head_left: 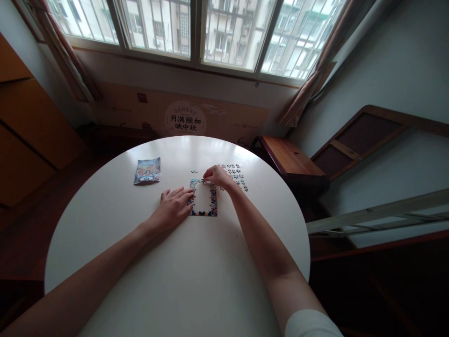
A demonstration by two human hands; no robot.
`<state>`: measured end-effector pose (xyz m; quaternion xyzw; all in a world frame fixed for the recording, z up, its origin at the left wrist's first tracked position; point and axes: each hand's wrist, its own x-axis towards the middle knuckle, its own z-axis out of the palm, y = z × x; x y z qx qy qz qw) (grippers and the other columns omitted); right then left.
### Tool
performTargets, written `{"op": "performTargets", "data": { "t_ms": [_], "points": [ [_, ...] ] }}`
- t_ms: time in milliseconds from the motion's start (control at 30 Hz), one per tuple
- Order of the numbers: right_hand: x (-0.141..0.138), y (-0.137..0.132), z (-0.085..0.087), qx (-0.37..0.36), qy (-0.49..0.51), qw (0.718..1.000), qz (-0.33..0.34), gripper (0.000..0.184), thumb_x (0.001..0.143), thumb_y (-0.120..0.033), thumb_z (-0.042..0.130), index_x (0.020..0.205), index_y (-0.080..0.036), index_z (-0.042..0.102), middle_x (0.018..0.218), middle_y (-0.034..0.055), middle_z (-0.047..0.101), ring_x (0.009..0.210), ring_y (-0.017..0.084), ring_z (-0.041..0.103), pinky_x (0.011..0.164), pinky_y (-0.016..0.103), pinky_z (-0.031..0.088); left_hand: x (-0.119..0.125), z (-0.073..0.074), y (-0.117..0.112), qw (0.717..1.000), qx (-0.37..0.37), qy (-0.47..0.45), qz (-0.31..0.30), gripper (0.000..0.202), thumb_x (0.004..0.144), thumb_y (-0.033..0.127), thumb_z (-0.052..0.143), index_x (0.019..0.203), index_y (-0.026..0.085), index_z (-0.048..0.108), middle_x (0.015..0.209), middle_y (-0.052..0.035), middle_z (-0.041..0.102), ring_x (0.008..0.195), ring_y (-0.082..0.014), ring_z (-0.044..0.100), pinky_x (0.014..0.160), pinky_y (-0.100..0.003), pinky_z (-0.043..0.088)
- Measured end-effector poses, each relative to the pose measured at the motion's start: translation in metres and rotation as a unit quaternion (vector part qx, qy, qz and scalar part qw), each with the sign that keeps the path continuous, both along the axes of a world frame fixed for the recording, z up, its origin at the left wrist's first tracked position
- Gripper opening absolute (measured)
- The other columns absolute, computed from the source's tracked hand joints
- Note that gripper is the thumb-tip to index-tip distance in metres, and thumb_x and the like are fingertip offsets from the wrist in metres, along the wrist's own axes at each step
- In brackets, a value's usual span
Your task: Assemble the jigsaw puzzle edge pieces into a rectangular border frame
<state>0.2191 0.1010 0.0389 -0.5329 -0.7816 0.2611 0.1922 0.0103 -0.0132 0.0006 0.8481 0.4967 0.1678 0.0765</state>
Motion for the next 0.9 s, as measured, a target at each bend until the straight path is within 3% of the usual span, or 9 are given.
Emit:
{"op": "performTargets", "data": {
  "t_ms": [300,633,900],
  "points": [
    [-0.0016,0.0019,-0.0040,0.026,-0.046,0.999,-0.013,0.017,0.077,-0.012,0.065,0.086,-0.018,0.079,0.083,0.0064,0.075,0.079,0.018,0.068,0.073,0.024,0.049,0.0023,0.0044,-0.0022,1.000,-0.004,0.006,0.006,0.037,0.094,0.039,0.040,0.127,0.028,0.053,0.142,-0.0056,0.051,0.137,-0.0275,0.037,0.109,-0.055,0.020],
    [-0.0055,-0.0053,0.0039,0.027,-0.106,0.994,-0.030,0.017,0.078,-0.016,0.065,0.088,-0.021,0.078,0.087,0.0044,0.075,0.083,0.019,0.066,0.078,0.027,0.046,0.0022,0.0033,-0.0017,1.000,-0.005,0.009,0.008,0.037,0.094,0.038,0.040,0.127,0.028,0.053,0.141,-0.0044,0.052,0.137,-0.0276,0.037,0.109,-0.055,0.020],
    [-0.0047,-0.0057,0.0041,0.029,-0.103,0.994,-0.014,0.013,0.079,-0.021,0.068,0.088,-0.021,0.076,0.089,0.0038,0.074,0.083,0.018,0.065,0.076,0.027,0.044,0.0005,-0.0001,0.0001,1.000,0.000,0.010,0.007,0.038,0.094,0.039,0.040,0.128,0.028,0.053,0.142,-0.0050,0.052,0.136,-0.0280,0.038,0.109,-0.055,0.020]
  ]
}}
